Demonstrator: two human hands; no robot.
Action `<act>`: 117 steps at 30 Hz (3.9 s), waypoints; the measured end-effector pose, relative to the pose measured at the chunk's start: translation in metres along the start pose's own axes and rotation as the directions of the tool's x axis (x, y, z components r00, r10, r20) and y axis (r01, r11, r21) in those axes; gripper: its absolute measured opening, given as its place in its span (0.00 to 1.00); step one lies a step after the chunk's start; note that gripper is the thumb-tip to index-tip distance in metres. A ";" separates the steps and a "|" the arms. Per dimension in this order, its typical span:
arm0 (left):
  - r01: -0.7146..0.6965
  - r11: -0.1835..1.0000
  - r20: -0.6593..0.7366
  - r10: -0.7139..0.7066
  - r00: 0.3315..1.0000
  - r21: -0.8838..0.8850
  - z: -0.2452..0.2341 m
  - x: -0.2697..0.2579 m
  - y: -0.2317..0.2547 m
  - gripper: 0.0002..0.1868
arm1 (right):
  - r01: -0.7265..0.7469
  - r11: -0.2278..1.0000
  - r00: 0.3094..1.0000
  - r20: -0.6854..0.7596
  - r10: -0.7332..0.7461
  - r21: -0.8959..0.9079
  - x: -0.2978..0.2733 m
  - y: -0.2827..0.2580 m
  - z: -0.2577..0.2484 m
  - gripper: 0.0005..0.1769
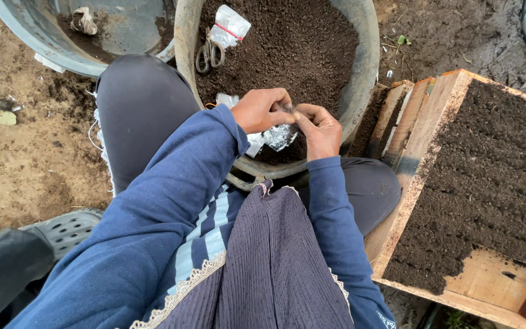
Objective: The person sits on the ground and fills small plastic seedling pots with soil from a bucket. They pack the soil into the pots by hand and place the filled pots into a wooden tray.
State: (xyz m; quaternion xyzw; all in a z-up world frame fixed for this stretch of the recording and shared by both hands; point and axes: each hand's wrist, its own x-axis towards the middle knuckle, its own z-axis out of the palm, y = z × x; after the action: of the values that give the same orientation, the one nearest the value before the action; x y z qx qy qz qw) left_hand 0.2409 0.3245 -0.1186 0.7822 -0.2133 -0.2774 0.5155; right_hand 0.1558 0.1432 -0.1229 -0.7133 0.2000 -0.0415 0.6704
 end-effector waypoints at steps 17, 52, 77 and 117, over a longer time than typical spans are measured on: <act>-0.199 0.850 -0.063 0.261 0.963 0.487 -0.007 0.001 0.003 0.12 | 0.616 0.581 0.787 0.421 -0.450 -0.532 -0.005 -0.071 0.024 0.14; -0.067 0.990 -0.030 0.072 0.997 0.127 -0.015 0.011 0.021 0.10 | 0.030 0.983 0.992 -0.127 -0.007 0.182 0.019 -0.113 0.065 0.15; -0.067 0.993 0.022 0.070 0.997 -0.096 -0.027 0.001 0.009 0.43 | 0.166 0.459 0.949 0.268 0.166 -0.873 0.037 0.004 0.012 0.28; -0.002 0.999 0.153 0.010 0.988 -0.051 -0.036 -0.018 0.031 0.41 | 0.331 0.540 0.902 0.427 0.059 -0.774 -0.005 -0.113 0.018 0.20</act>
State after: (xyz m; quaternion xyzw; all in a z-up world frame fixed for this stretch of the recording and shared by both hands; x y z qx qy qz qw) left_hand 0.2491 0.3484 -0.0746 0.7446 -0.2476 -0.3403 0.5182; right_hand 0.1828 0.1646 -0.0138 -0.9500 -0.0047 0.1527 0.2723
